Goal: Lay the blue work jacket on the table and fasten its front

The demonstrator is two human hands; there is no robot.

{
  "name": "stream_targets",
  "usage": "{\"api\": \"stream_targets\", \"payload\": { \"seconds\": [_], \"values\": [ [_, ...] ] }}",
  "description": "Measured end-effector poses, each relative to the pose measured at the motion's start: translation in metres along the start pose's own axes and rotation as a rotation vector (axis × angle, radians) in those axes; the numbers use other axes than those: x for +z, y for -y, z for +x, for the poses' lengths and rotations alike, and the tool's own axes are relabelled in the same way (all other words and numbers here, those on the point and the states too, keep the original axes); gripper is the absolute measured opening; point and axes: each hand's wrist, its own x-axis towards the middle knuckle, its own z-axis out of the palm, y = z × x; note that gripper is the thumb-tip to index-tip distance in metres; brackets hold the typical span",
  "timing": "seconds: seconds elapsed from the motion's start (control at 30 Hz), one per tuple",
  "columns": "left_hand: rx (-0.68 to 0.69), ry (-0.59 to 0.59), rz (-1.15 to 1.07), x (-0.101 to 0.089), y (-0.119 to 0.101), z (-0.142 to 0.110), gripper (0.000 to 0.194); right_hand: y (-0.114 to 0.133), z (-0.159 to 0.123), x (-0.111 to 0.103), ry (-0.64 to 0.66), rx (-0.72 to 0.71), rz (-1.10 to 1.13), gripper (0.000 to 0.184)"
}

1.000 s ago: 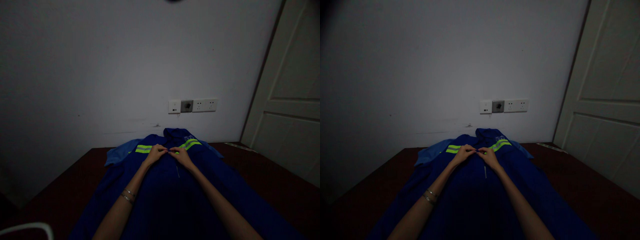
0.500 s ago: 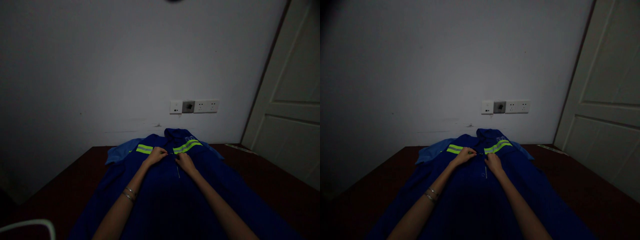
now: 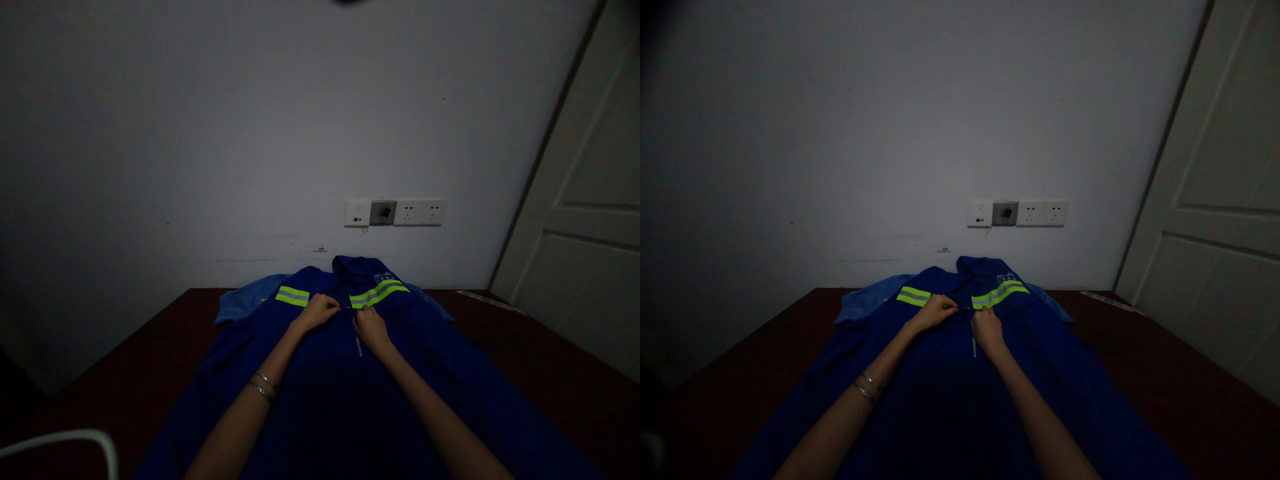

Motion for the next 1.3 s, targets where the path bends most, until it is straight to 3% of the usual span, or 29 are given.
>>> {"api": "stream_targets", "payload": {
  "seconds": [0.27, 0.5, 0.67, 0.93, 1.3],
  "values": [
    [0.023, -0.019, -0.036, 0.003, 0.001, 0.000, 0.023, -0.010, 0.008, -0.006, 0.033, 0.140, 0.194, 0.029],
    [0.069, -0.076, -0.015, 0.005, -0.002, -0.001, 0.023, -0.022, 0.023, -0.014, -0.112, 0.192, 0.718, 0.026],
    [0.053, -0.129, 0.043, 0.008, -0.007, -0.003, 0.025, -0.031, 0.034, -0.013, -0.075, 0.226, 1.033, 0.025],
    [-0.063, -0.257, 0.074, 0.022, -0.012, -0.002, 0.024, -0.030, 0.035, -0.008, 0.037, 0.285, 1.197, 0.028],
    [-0.084, -0.235, 0.106, 0.025, -0.016, -0.002, 0.023, -0.026, 0.033, -0.019, 0.047, 0.086, 1.099, 0.033]
  ]
}}
